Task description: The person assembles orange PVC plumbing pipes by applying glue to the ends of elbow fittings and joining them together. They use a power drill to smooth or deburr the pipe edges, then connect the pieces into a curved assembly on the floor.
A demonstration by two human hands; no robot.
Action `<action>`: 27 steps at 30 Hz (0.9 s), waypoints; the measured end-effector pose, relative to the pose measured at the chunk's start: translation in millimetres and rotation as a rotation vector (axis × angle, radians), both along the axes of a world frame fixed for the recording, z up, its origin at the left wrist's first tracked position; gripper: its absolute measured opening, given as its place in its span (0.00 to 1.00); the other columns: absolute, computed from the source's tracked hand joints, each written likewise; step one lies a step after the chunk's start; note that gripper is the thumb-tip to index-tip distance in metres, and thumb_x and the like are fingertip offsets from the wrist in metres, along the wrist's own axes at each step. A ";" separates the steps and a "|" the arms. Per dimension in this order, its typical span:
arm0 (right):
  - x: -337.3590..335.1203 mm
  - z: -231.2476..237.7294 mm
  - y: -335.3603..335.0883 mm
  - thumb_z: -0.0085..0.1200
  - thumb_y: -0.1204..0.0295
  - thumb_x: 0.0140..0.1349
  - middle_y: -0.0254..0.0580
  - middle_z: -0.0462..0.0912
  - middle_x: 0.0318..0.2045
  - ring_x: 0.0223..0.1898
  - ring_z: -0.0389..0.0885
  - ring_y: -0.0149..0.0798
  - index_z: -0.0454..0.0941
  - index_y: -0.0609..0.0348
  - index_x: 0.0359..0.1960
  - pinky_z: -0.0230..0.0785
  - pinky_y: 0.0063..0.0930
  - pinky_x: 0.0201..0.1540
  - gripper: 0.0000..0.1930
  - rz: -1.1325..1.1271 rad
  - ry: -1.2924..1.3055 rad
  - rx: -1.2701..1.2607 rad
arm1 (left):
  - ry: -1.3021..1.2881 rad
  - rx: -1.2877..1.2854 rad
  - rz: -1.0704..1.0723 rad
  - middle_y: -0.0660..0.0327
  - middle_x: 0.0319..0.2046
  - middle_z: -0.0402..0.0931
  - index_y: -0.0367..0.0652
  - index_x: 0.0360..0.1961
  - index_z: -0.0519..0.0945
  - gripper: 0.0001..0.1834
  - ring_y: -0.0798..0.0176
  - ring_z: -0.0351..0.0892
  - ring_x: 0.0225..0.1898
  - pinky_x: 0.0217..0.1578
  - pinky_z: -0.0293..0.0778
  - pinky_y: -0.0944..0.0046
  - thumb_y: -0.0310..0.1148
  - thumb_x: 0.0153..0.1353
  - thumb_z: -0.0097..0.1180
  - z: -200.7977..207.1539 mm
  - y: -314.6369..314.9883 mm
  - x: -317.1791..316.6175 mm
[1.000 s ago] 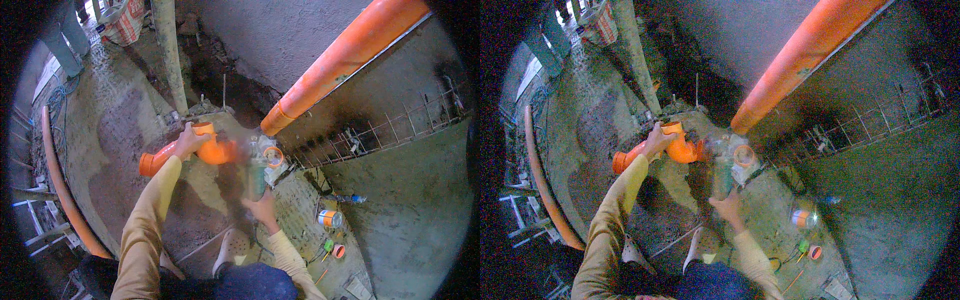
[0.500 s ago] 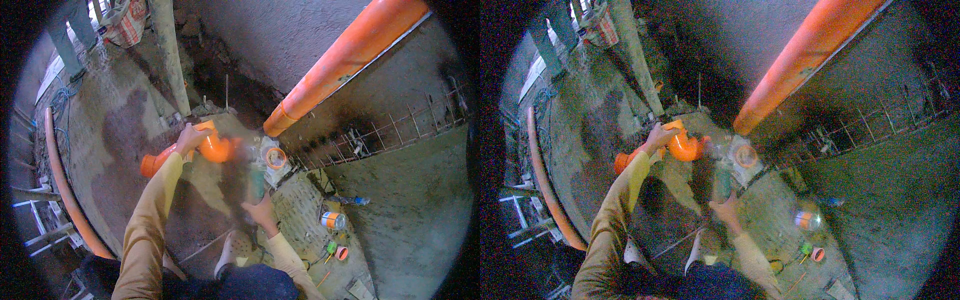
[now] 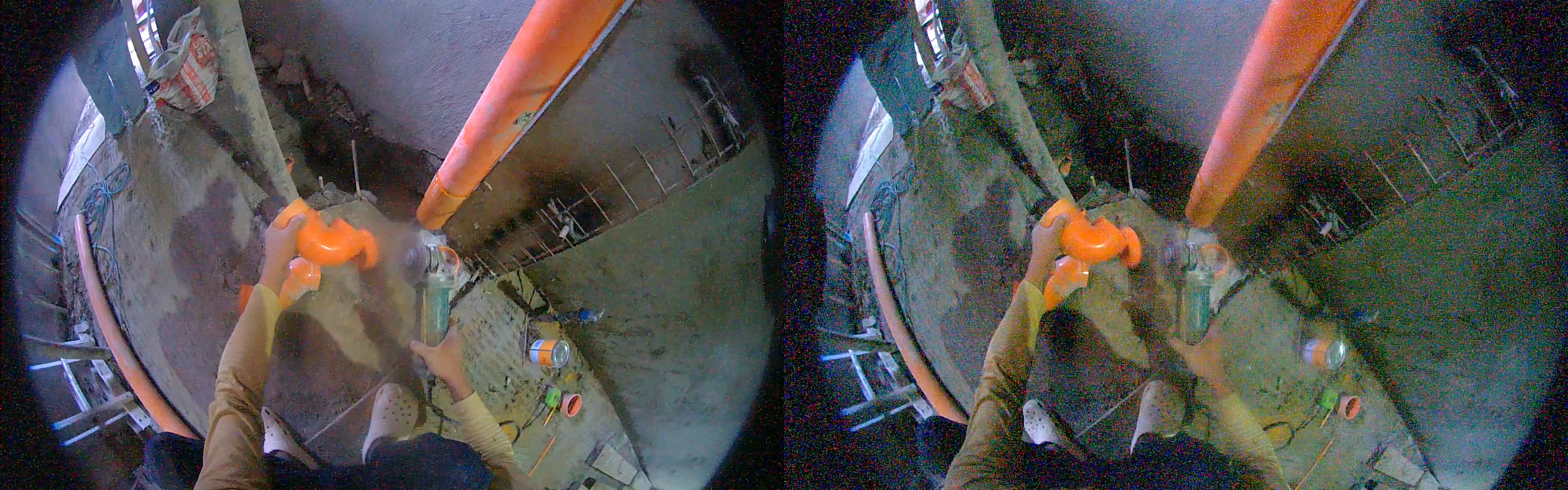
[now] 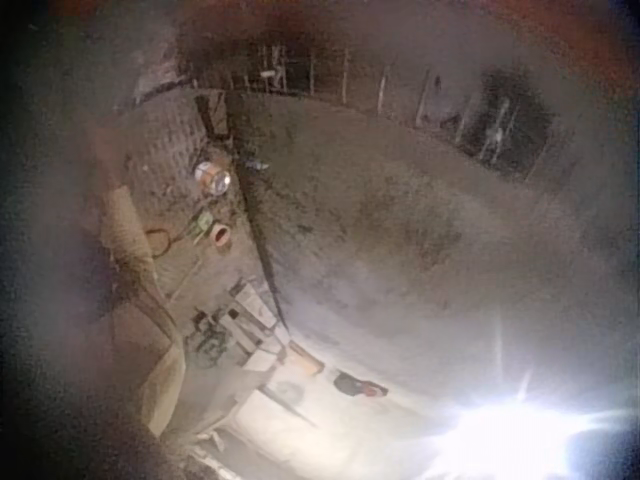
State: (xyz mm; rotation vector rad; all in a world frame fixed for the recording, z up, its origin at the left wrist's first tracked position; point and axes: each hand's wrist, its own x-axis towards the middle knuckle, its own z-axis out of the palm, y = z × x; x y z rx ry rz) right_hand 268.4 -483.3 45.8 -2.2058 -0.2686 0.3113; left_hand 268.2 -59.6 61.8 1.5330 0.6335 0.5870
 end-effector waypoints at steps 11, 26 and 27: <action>-17.5 -12.2 -18.6 0.74 0.62 0.44 0.46 0.86 0.31 0.33 0.85 0.42 0.81 0.67 0.40 0.78 0.39 0.41 0.25 -0.076 0.083 -0.144 | 0.153 -0.511 -0.015 0.56 0.45 0.86 0.39 0.54 0.83 0.24 0.61 0.87 0.44 0.45 0.82 0.57 0.48 0.68 0.61 17.5 -25.4 -33.1; -17.0 65.0 -4.4 0.73 0.57 0.44 0.59 0.84 0.49 0.51 0.85 0.57 0.64 0.66 0.67 0.75 0.45 0.56 0.49 0.085 0.077 -0.119 | 0.226 -0.315 -0.385 0.58 0.42 0.87 0.35 0.50 0.83 0.24 0.63 0.86 0.40 0.41 0.80 0.61 0.48 0.67 0.58 5.7 -26.2 -16.9; -16.6 65.5 -4.3 0.72 0.57 0.44 0.60 0.84 0.50 0.51 0.84 0.57 0.63 0.66 0.68 0.75 0.45 0.56 0.49 0.096 0.090 -0.133 | 0.170 -0.308 -0.425 0.58 0.41 0.87 0.35 0.49 0.84 0.24 0.64 0.86 0.40 0.40 0.80 0.61 0.47 0.66 0.59 5.4 -24.4 -13.7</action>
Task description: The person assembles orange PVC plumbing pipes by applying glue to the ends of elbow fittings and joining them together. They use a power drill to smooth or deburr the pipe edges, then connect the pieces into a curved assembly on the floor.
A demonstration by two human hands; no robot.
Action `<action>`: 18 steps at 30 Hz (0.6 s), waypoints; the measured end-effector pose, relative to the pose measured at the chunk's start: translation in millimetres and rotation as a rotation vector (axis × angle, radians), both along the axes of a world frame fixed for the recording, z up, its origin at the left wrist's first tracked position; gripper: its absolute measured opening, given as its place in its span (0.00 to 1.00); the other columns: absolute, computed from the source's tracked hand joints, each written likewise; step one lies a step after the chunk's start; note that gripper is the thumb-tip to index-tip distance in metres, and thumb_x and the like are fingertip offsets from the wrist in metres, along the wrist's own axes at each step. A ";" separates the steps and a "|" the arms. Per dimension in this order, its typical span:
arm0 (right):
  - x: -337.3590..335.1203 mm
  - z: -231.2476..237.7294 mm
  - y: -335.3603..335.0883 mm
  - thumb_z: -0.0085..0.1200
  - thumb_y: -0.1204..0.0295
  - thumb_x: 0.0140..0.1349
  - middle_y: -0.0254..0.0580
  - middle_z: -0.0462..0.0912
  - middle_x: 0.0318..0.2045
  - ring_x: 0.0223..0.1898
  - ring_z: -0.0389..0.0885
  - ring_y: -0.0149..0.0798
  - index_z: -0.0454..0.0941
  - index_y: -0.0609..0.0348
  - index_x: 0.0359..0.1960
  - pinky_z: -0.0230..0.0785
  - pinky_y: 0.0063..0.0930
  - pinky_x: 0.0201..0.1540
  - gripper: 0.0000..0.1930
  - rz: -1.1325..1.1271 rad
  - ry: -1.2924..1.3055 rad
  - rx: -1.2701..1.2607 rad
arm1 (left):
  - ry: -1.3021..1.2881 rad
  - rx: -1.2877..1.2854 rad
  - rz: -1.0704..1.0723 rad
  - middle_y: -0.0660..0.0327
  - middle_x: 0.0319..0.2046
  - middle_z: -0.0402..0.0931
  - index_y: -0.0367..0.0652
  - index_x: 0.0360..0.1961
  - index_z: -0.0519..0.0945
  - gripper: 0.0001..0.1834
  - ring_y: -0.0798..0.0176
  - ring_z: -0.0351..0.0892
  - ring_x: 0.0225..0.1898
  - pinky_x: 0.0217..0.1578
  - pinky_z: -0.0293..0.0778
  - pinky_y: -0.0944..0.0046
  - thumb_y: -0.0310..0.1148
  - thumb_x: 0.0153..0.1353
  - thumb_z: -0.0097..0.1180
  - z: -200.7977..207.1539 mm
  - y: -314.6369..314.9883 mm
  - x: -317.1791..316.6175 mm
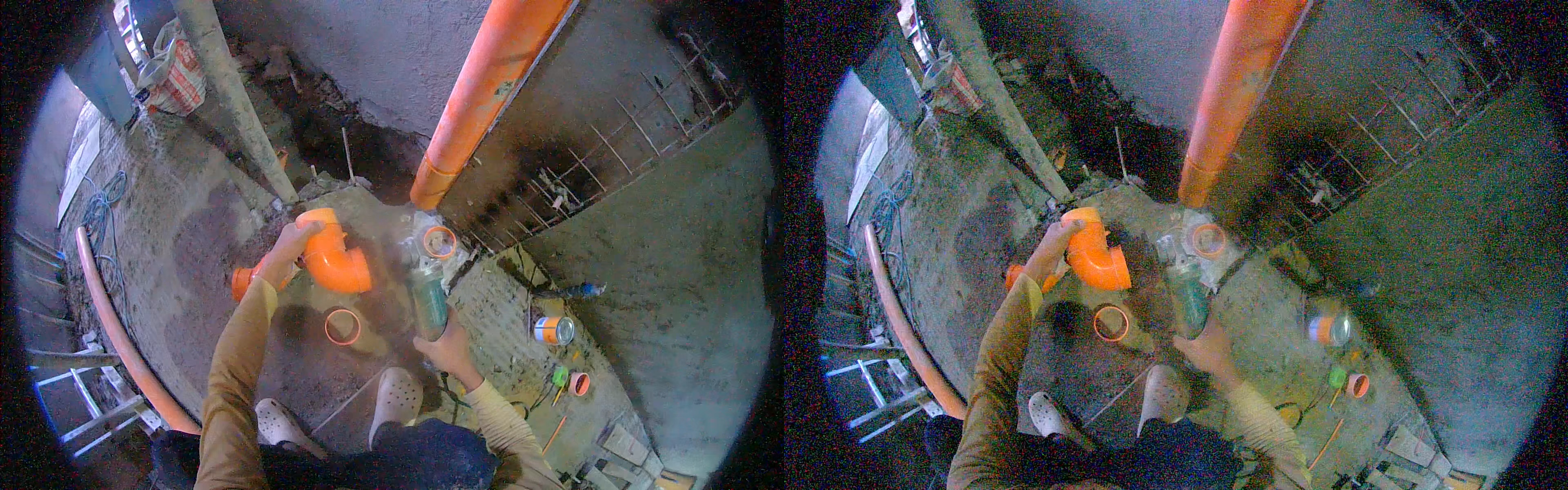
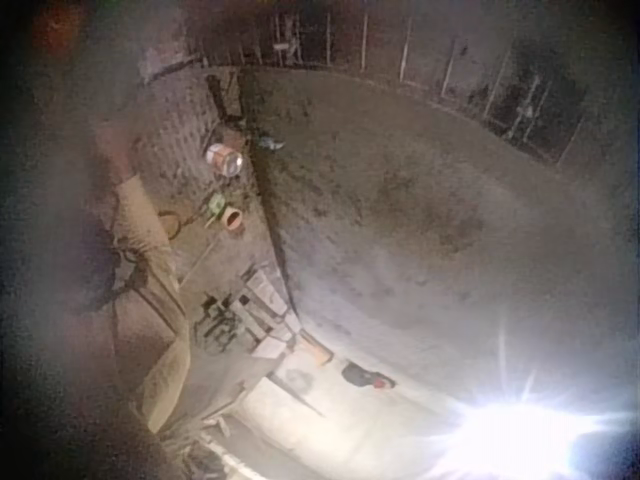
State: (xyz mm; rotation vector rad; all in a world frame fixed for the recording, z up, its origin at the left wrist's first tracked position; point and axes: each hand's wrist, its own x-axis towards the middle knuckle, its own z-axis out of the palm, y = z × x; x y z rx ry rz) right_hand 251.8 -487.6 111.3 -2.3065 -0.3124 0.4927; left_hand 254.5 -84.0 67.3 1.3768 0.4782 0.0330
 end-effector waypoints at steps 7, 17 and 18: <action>0.8 9.5 -2.9 0.72 0.56 0.45 0.64 0.82 0.53 0.53 0.83 0.61 0.60 0.66 0.71 0.74 0.47 0.57 0.52 0.031 0.060 -0.073 | 0.036 0.078 0.068 0.58 0.41 0.87 0.36 0.51 0.83 0.23 0.64 0.87 0.39 0.42 0.81 0.63 0.43 0.63 0.63 26.6 -5.3 12.0; 0.3 6.8 -6.5 0.71 0.56 0.45 0.63 0.83 0.51 0.52 0.84 0.60 0.61 0.66 0.69 0.75 0.46 0.56 0.50 0.046 0.110 -0.096 | -0.315 0.240 0.033 0.56 0.52 0.83 0.33 0.60 0.74 0.31 0.62 0.83 0.53 0.55 0.80 0.59 0.28 0.55 0.69 48.7 -6.0 22.1; 0.6 5.4 -6.1 0.71 0.57 0.45 0.63 0.83 0.51 0.52 0.84 0.60 0.61 0.66 0.69 0.75 0.46 0.56 0.50 0.054 0.102 -0.125 | -0.355 0.210 0.004 0.55 0.52 0.82 0.33 0.60 0.74 0.32 0.62 0.83 0.53 0.55 0.79 0.59 0.28 0.55 0.69 45.4 -4.2 24.7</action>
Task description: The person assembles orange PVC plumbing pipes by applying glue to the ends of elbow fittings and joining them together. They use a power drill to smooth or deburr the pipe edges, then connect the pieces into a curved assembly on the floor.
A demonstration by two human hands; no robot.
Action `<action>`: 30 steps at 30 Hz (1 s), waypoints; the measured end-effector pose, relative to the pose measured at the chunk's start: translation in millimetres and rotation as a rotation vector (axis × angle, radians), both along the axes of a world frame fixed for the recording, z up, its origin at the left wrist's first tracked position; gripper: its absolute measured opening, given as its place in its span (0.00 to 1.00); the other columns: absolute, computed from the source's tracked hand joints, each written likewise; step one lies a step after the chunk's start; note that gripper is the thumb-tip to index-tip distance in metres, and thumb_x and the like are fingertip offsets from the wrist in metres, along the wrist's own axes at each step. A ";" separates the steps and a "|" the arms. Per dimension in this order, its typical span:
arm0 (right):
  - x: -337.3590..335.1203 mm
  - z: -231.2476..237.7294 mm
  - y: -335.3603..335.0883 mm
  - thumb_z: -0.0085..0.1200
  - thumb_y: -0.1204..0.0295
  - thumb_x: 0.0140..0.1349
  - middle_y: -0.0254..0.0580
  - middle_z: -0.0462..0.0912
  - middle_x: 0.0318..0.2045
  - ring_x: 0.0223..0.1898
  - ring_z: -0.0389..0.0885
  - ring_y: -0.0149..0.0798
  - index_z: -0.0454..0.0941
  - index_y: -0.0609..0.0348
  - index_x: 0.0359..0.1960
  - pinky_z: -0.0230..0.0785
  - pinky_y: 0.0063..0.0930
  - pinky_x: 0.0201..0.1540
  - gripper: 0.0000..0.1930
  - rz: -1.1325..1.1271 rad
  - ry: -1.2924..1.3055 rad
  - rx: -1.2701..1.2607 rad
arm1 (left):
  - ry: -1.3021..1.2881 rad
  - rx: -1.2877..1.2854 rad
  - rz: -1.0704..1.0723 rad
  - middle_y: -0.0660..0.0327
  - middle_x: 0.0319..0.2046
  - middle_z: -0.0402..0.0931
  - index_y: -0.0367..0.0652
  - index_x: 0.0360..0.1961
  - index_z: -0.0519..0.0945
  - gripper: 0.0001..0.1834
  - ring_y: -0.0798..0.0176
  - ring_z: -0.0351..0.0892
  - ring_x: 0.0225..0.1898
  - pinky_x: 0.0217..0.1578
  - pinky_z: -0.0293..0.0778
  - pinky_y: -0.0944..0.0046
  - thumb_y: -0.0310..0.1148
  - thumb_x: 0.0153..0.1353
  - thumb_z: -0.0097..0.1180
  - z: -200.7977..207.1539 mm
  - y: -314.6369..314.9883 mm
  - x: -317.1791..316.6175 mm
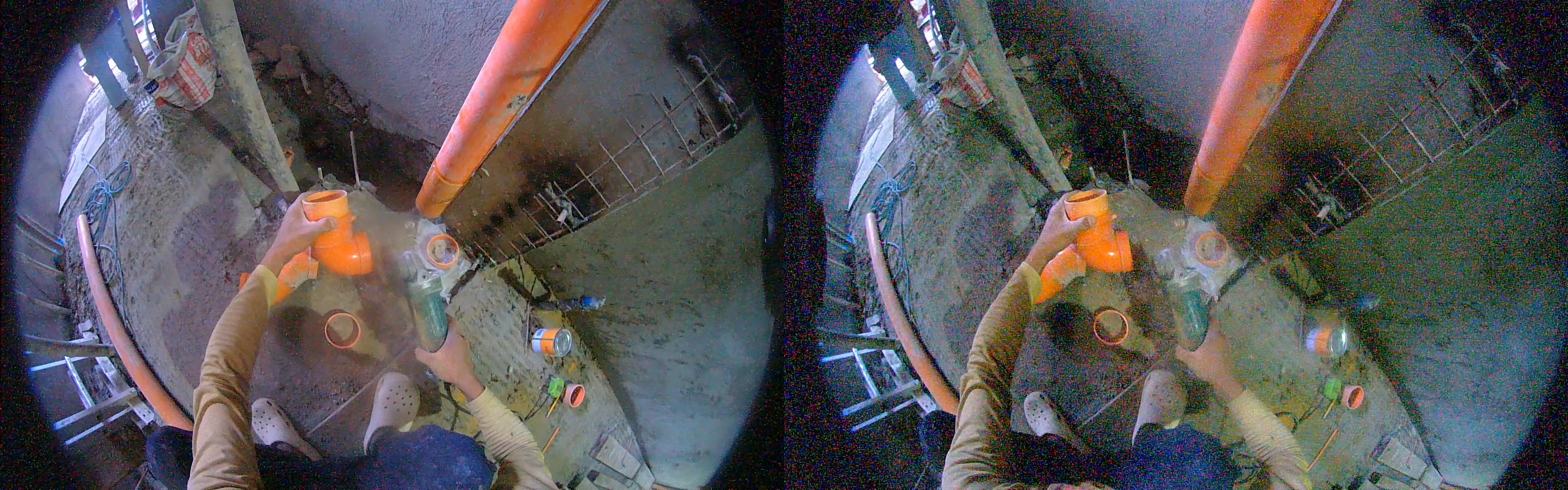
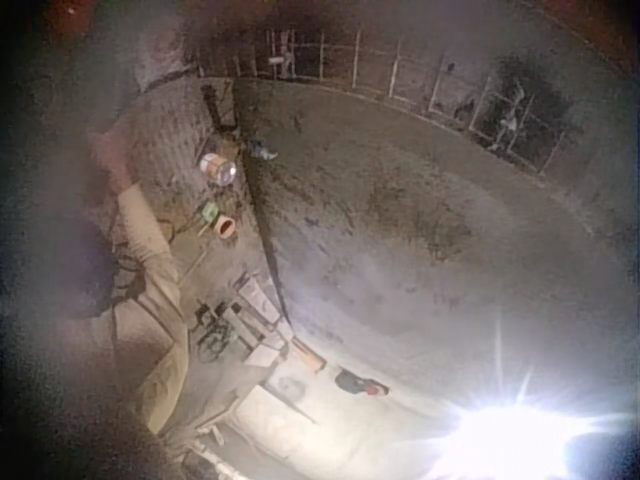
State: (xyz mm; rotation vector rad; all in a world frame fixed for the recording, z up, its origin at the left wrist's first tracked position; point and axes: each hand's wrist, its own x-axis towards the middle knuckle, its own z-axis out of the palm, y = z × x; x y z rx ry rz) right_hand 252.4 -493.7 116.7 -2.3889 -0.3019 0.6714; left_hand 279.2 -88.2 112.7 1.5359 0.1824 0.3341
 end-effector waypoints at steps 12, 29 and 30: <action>-3.9 -19.7 -2.0 0.71 0.58 0.44 0.64 0.83 0.51 0.52 0.83 0.61 0.63 0.65 0.69 0.75 0.47 0.56 0.50 0.024 -0.064 -0.007 | 0.035 -0.037 -0.042 0.53 0.52 0.82 0.32 0.60 0.74 0.34 0.62 0.84 0.50 0.54 0.79 0.60 0.33 0.53 0.72 8.1 -1.4 9.1; -7.3 -11.1 3.5 0.73 0.57 0.41 0.62 0.82 0.50 0.53 0.82 0.60 0.67 0.66 0.64 0.74 0.48 0.57 0.47 -0.017 -0.026 -0.008 | 0.156 0.112 0.204 0.54 0.49 0.83 0.29 0.59 0.74 0.33 0.63 0.84 0.47 0.51 0.80 0.62 0.36 0.56 0.71 -14.6 26.7 7.3; -6.4 -8.5 4.6 0.73 0.57 0.41 0.62 0.82 0.51 0.54 0.82 0.60 0.67 0.65 0.64 0.74 0.48 0.57 0.47 -0.008 -0.016 0.036 | 0.145 0.073 0.187 0.54 0.48 0.83 0.30 0.59 0.75 0.32 0.64 0.84 0.46 0.50 0.80 0.62 0.36 0.56 0.71 -14.3 25.9 8.0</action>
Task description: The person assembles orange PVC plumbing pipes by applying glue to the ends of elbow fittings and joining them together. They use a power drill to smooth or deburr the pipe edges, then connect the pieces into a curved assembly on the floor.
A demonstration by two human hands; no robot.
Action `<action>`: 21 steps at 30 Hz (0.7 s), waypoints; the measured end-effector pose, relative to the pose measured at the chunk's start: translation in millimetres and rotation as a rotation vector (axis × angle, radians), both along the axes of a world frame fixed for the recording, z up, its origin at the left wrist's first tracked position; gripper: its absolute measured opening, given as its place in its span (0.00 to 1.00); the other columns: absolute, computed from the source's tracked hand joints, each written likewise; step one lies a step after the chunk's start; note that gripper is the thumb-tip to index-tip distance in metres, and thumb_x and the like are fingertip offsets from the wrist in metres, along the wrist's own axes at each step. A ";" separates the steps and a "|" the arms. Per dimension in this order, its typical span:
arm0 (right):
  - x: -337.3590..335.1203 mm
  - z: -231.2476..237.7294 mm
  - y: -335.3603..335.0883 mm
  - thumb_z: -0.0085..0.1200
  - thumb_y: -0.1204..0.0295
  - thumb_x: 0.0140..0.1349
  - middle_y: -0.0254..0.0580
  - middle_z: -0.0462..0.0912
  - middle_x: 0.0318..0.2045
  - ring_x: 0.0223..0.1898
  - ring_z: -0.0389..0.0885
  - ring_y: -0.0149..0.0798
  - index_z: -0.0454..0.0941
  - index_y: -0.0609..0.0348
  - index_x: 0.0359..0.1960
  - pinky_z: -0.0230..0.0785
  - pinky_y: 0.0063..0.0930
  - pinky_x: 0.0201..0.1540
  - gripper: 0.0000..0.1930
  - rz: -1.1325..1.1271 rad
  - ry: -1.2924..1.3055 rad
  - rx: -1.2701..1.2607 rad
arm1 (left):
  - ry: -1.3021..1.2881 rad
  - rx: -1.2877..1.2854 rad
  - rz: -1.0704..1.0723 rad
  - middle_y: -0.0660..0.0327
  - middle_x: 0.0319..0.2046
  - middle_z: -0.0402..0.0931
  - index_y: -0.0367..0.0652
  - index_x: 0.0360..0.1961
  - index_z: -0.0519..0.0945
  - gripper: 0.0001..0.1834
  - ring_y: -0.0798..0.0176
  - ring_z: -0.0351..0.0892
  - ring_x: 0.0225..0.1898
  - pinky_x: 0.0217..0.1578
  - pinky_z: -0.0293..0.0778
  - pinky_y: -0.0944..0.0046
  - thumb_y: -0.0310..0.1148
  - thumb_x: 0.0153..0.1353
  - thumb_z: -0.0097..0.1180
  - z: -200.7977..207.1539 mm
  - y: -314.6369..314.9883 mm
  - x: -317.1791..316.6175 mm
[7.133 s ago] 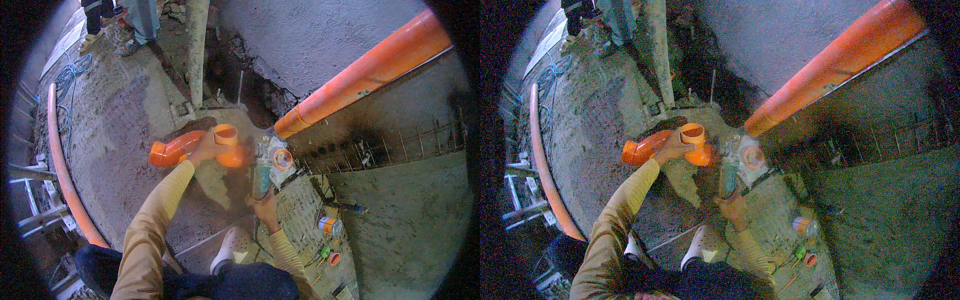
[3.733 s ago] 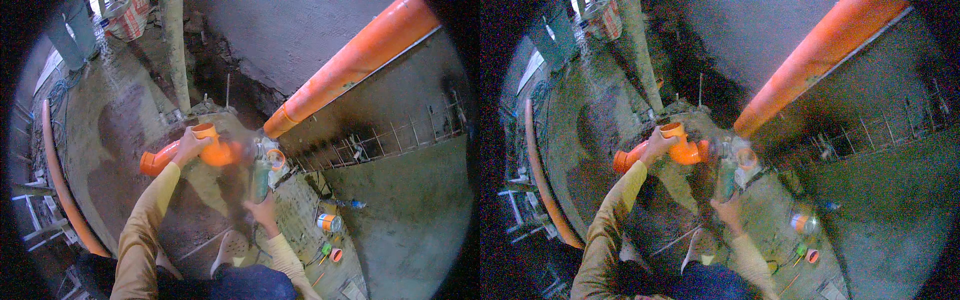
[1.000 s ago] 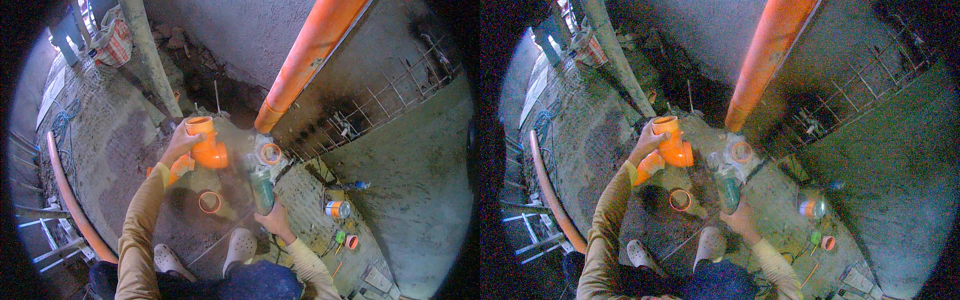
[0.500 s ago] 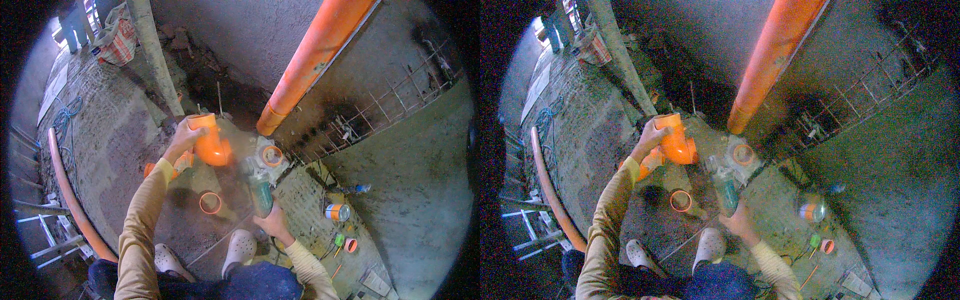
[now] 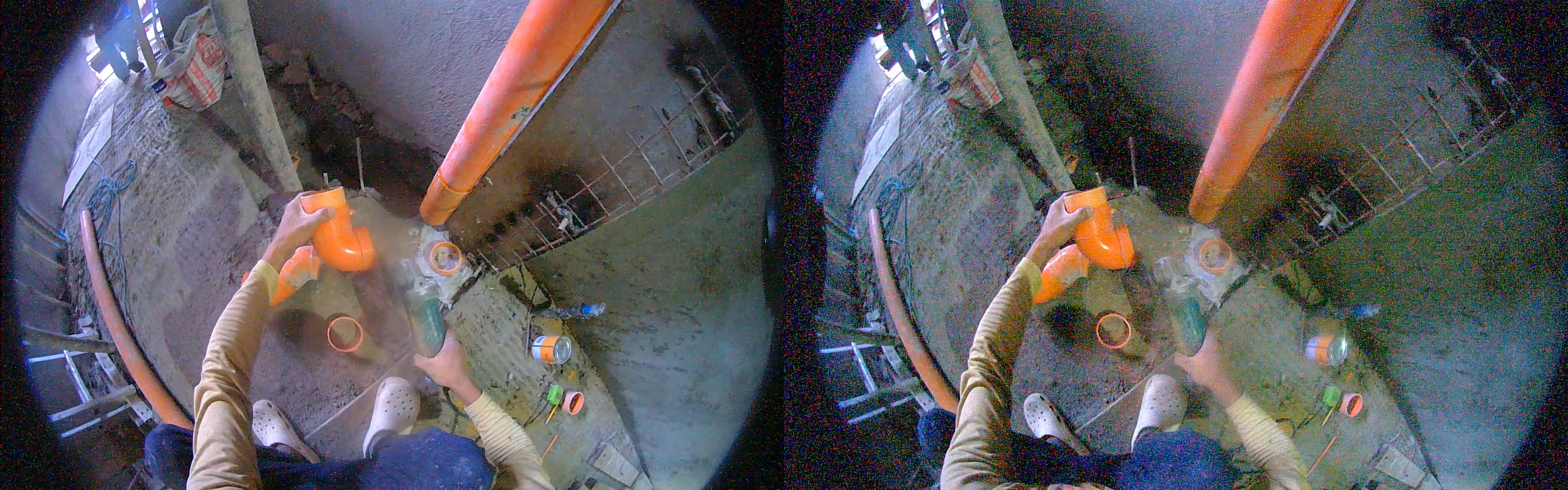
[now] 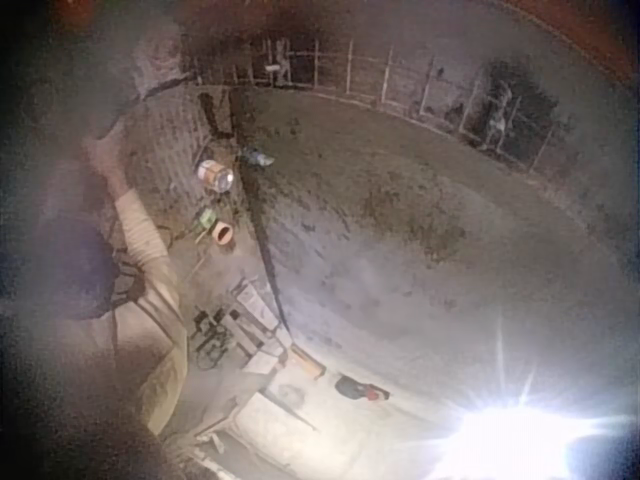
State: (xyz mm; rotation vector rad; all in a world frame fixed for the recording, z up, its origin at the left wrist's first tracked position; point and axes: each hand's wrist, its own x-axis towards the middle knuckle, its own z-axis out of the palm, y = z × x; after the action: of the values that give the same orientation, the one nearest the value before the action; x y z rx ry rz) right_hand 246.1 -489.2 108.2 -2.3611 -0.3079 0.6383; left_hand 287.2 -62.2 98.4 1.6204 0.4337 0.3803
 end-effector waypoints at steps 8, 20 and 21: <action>-2.7 -16.7 -11.3 0.75 0.60 0.42 0.58 0.84 0.48 0.50 0.84 0.55 0.69 0.64 0.61 0.76 0.45 0.56 0.44 0.012 -0.031 0.019 | -0.108 -0.237 0.063 0.61 0.41 0.85 0.37 0.53 0.82 0.22 0.66 0.84 0.42 0.46 0.79 0.65 0.39 0.61 0.67 18.1 6.0 -3.2; -31.0 -33.1 -56.8 0.72 0.74 0.52 0.43 0.87 0.31 0.29 0.85 0.33 0.83 0.68 0.39 0.79 0.30 0.34 0.15 -0.468 0.391 0.572 | -0.146 0.832 0.437 0.53 0.61 0.72 0.40 0.66 0.67 0.52 0.50 0.74 0.62 0.64 0.70 0.52 0.43 0.41 0.83 -75.5 -156.5 -66.5; -32.0 -26.2 -59.7 0.72 0.71 0.53 0.42 0.87 0.34 0.30 0.85 0.34 0.82 0.67 0.42 0.79 0.31 0.36 0.17 -0.482 0.442 0.523 | -0.149 0.654 0.417 0.53 0.61 0.71 0.40 0.66 0.67 0.53 0.51 0.73 0.63 0.64 0.69 0.52 0.44 0.41 0.83 -87.1 -169.4 -65.2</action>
State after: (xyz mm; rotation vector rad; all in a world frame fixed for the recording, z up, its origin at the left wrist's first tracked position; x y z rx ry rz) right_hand 214.1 -548.9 82.0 -1.6510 0.2602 0.7127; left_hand 222.0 -231.7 11.3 2.1083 0.5707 1.0337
